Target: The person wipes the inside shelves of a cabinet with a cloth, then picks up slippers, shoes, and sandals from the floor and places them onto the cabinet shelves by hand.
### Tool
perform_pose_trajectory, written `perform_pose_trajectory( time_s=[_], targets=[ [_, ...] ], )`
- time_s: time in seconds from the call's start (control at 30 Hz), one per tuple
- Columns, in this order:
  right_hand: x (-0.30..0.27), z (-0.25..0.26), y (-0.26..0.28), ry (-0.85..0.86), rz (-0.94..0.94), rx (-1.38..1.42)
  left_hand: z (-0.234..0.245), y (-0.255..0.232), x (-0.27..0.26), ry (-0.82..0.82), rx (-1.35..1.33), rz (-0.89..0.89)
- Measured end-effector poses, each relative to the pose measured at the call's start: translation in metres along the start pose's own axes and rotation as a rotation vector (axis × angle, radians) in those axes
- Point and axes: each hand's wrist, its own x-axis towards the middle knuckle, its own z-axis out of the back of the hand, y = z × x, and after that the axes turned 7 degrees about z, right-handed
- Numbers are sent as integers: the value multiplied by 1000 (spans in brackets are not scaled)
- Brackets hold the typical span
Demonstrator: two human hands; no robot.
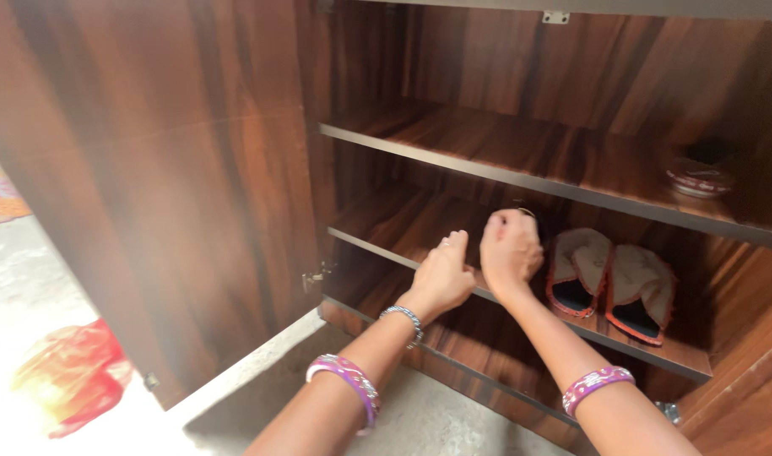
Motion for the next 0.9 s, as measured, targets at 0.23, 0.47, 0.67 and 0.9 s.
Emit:
perform_pose_trajectory(
  time_s=[0.23,0.47,0.67,0.9],
  targets=[
    [-18,20,143,60,205,262,102,9,-17,-16,46,120],
    [-26,5,238,-53,143,551,191,18,-39,-111,144,184],
    [-51,-17,320,-136,86,835,267,23,-66,-166,288,230],
    [-82,-36,398,-155,98,1073,339,21,-103,-204,487,428]
  ],
)
